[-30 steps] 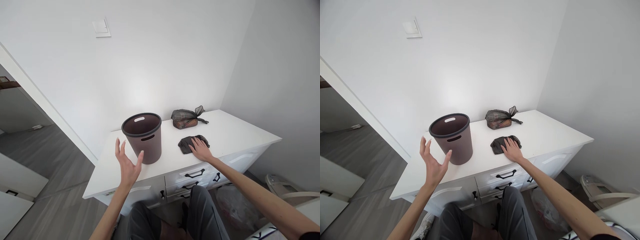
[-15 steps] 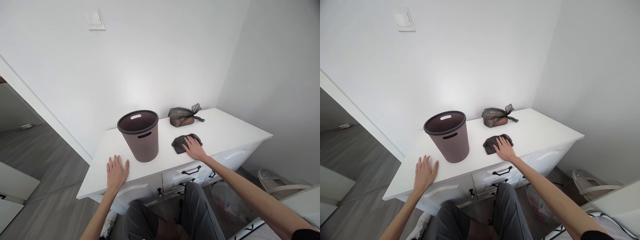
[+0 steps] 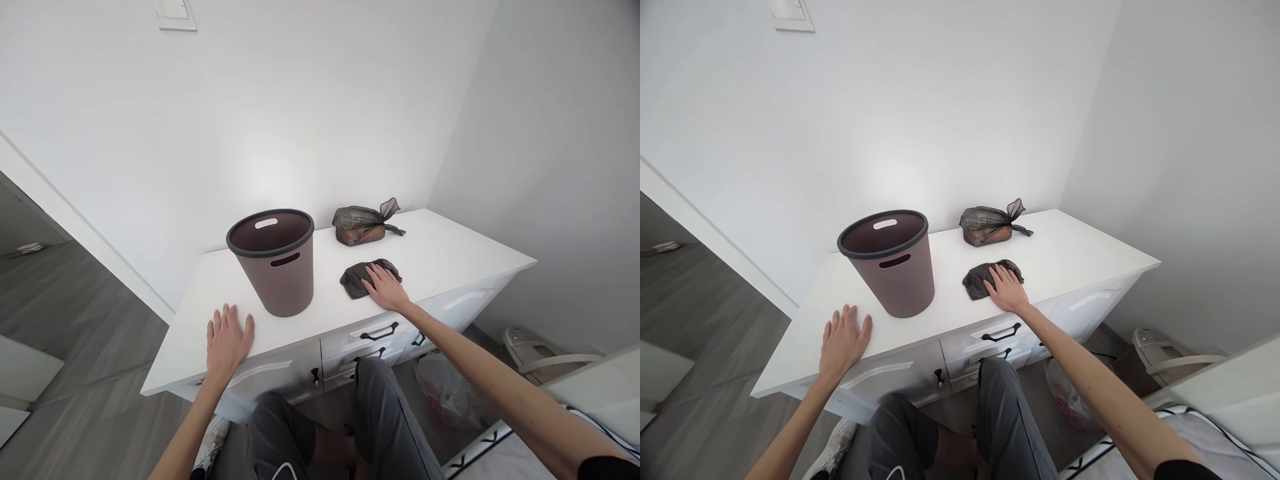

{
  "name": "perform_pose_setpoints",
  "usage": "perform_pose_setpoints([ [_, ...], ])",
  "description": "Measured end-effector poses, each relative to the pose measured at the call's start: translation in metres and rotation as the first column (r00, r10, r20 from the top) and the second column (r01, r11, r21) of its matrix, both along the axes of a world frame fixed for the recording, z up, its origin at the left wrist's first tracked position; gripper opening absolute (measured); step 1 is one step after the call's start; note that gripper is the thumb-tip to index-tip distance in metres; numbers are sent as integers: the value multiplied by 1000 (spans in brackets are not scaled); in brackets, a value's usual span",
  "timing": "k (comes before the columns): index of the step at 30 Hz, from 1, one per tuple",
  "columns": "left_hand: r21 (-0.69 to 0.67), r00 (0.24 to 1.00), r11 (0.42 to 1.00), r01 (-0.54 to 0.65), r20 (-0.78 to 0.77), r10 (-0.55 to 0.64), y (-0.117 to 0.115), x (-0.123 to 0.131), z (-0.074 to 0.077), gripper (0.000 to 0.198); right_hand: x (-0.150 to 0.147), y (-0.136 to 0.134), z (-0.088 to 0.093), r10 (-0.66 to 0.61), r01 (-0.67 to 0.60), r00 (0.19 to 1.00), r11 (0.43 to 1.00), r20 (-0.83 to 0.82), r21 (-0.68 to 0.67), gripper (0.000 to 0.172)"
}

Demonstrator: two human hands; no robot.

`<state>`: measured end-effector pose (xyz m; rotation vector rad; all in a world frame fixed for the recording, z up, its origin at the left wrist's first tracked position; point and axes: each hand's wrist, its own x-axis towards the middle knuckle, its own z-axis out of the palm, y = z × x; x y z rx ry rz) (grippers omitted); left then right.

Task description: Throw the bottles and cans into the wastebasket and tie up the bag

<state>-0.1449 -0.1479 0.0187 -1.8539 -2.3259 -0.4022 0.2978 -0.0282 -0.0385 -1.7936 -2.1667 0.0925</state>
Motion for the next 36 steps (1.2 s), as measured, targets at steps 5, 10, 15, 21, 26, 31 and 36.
perform_pose_setpoints([
  [5,7,1000,1000,7,-4,-7,-1,1,0,75,-1,-1,1,-9,9,1000,1000,-6,5,71],
  [10,29,1000,999,15,8,-15,3,-2,-9,76,2,0,-4,-8,8,1000,1000,0,26,71],
  [15,79,999,996,35,0,-35,6,-5,-15,76,3,1,-4,-15,14,1000,999,7,37,70],
  [21,50,1000,999,14,1,-14,1,1,-2,77,-4,-5,8,-14,14,1000,1000,-1,17,69],
  [26,21,1000,1000,6,5,-6,0,2,-1,77,-3,-5,5,-14,14,1000,1000,-7,24,69],
  [31,36,1000,999,14,-5,-13,2,0,-7,75,3,1,-5,-6,6,1000,999,-11,32,70],
  [36,25,1000,999,21,-16,-20,1,3,-3,73,4,2,-8,-8,8,1000,1000,-6,23,72],
])
